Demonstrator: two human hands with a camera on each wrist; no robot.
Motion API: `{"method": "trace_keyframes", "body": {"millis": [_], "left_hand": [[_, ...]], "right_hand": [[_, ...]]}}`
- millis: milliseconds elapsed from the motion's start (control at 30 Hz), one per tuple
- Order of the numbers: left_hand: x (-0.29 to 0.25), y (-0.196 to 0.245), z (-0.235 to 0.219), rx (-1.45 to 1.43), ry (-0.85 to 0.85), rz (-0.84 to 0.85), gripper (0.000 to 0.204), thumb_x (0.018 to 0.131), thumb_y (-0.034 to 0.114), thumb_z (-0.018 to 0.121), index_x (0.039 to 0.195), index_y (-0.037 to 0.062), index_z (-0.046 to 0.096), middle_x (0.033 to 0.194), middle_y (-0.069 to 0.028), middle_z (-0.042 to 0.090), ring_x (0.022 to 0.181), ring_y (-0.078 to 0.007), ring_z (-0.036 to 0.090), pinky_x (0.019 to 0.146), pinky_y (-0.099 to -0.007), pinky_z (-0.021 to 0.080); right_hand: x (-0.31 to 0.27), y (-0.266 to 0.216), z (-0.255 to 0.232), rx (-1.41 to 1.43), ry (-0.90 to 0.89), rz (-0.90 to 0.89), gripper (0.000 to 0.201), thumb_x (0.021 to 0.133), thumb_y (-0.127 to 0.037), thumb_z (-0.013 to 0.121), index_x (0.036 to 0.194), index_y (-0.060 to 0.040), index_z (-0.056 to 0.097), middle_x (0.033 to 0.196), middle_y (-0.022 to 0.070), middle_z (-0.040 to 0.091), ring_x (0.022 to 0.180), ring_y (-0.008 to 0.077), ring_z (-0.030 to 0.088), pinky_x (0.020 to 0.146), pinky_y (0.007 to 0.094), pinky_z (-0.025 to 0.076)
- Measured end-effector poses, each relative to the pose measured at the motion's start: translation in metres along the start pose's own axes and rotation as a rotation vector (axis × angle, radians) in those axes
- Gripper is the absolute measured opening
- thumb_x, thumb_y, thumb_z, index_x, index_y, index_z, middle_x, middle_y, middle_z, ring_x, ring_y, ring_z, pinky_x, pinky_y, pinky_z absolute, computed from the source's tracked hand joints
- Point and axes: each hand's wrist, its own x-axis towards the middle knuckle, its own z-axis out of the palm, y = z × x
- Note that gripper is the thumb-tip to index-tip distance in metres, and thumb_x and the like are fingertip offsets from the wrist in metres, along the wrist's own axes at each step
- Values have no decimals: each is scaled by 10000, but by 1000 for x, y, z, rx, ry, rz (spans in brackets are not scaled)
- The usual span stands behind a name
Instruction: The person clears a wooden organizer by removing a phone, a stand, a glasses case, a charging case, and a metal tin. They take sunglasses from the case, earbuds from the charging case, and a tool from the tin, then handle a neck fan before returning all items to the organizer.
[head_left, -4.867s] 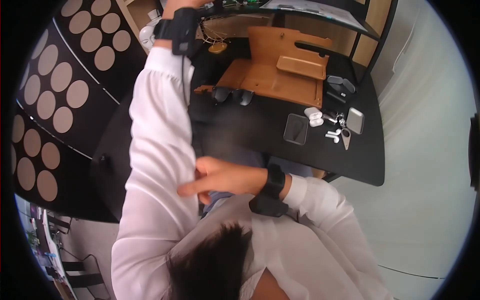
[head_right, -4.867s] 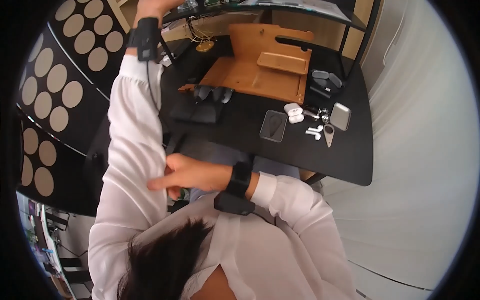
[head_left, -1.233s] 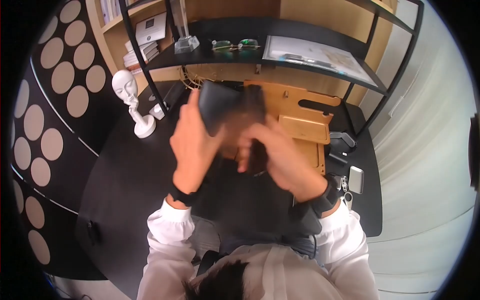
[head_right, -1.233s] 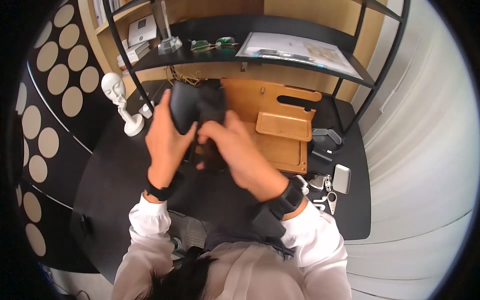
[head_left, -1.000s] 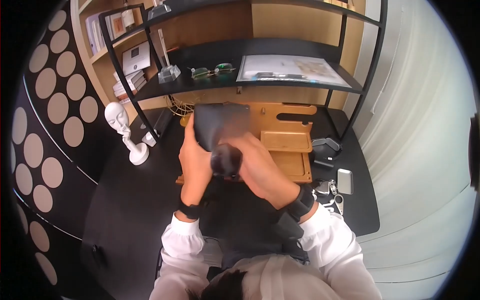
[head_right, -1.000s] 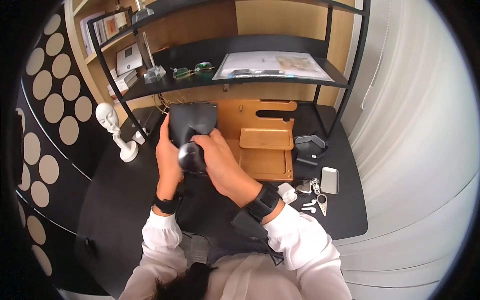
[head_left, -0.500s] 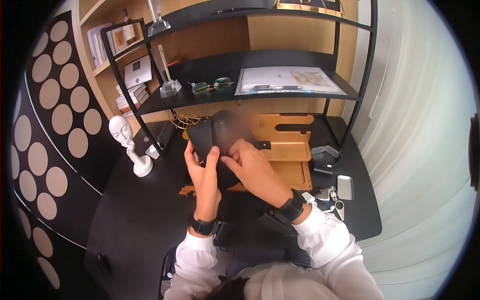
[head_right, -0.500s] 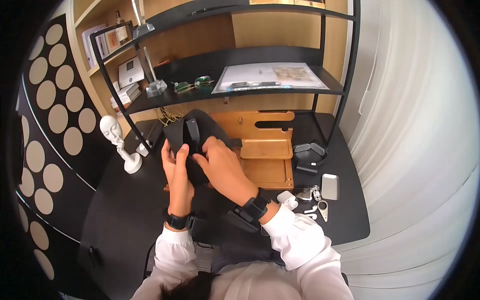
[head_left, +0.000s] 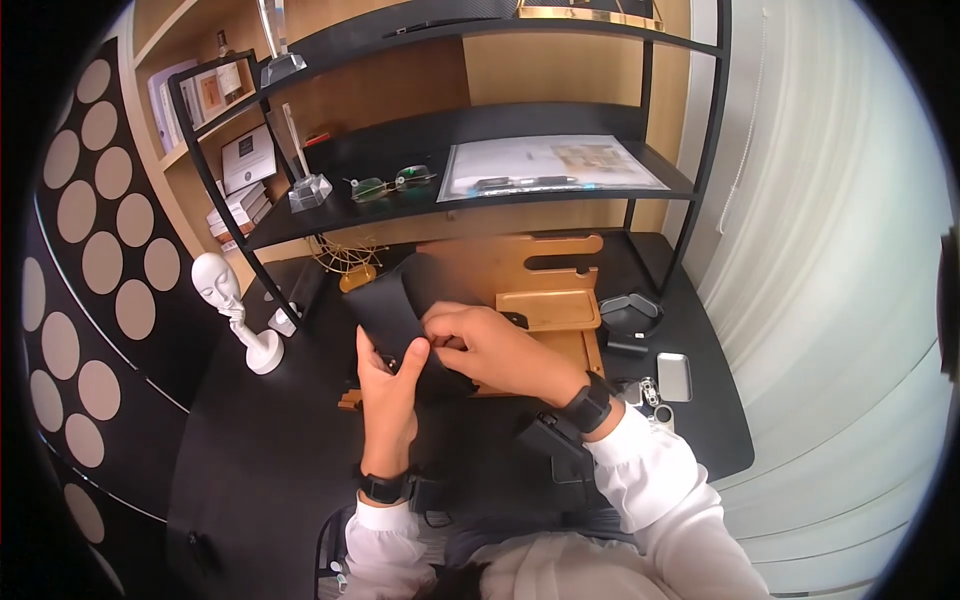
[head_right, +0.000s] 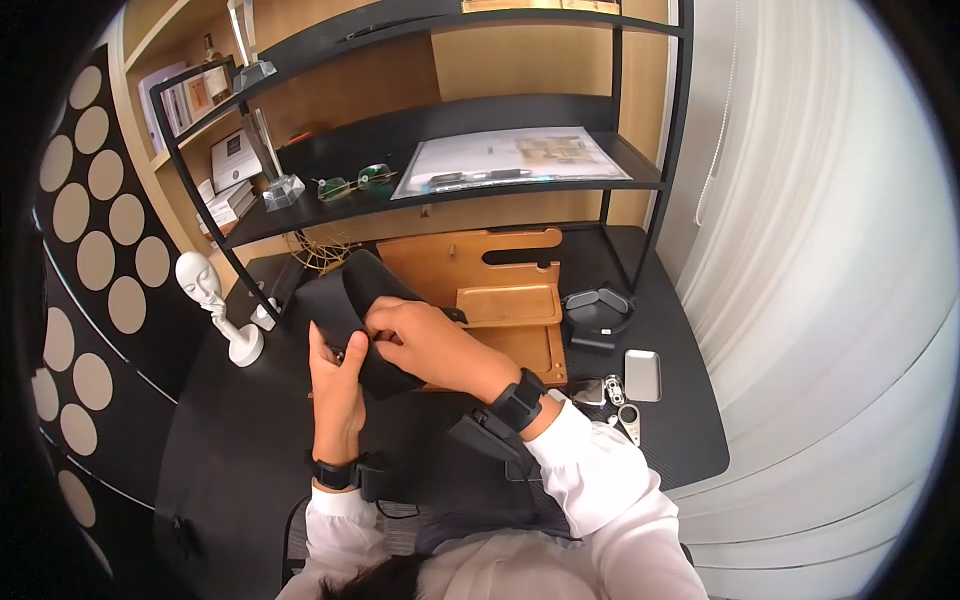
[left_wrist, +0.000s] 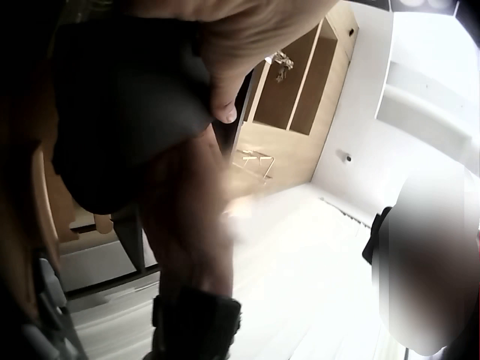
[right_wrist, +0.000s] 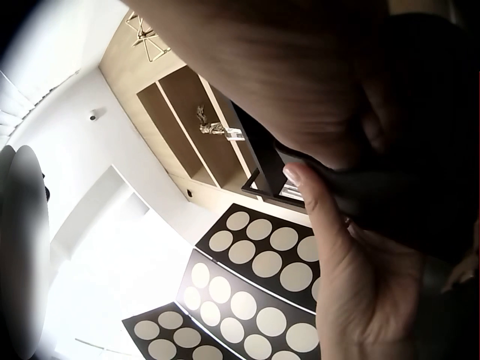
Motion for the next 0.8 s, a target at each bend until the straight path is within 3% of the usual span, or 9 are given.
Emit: {"method": "trace_keyframes", "body": {"millis": [100,233,333,433,467,533,600,633,800], "left_hand": [[1,-1,-7,-102,-25,-74,567,935,65,747,1421,48,457,1292,-57,603,1159,-148,592,1009,-302,481],[0,-4,-8,-167,44,-124,467,942,71,741,1352,55,518,1249,-55,643,1122,-153,626,977,-304,509],[3,-11,-14,-212,120,-146,375,966,81,712,1306,68,556,1216,-43,671,1098,-149,650,958,-308,530],[5,-15,-17,-234,185,-137,320,990,93,680,1291,79,570,1206,-36,684,1083,-143,664,939,-305,549],[4,-12,-16,-241,199,-152,319,991,80,676,1291,67,567,1221,-39,677,1095,-138,652,946,-302,538],[2,-14,-15,-266,197,-159,319,993,65,668,1294,58,562,1239,-45,667,1111,-131,638,948,-299,529],[-4,-22,-14,-301,158,-144,322,996,61,660,1301,61,557,1247,-51,662,1121,-128,634,940,-297,533],[-6,-20,-10,-256,144,-153,299,1037,128,613,1323,69,547,1267,-52,646,1132,-133,632,950,-294,530],[-15,-7,0,-500,248,-264,351,1083,284,532,1365,74,521,1306,-50,610,1172,-169,605,987,-321,504]], "right_hand": [[-3,-11,12,122,174,141,358,900,-65,671,1229,-21,538,960,170,678,862,382,677,769,417,542],[-8,-31,22,-414,166,133,405,876,-38,686,1256,-42,547,1041,215,713,916,402,694,789,448,554],[-15,-30,25,-493,247,-73,384,831,11,645,1206,-30,568,982,161,697,918,320,694,750,405,570],[-8,-42,17,-602,605,-229,448,826,-6,656,1268,-30,588,1122,143,661,1050,307,647,803,384,555],[-10,-52,11,-686,614,-140,479,828,-45,681,1299,-28,597,1249,136,614,1129,327,598,885,399,527],[-12,-54,11,-711,583,-70,473,840,-99,700,1298,-31,607,1305,148,590,1157,350,581,935,420,503],[-19,-31,24,-504,325,-27,523,851,-141,709,1346,-23,584,1369,183,556,1220,363,549,1000,450,475],[-21,-26,35,-395,305,-29,551,862,-153,704,1377,-14,565,1394,216,538,1247,385,538,1022,454,477],[-26,-27,58,-802,342,-96,575,853,-129,662,1404,-9,550,1502,278,457,1365,415,489,1064,441,481]]}}
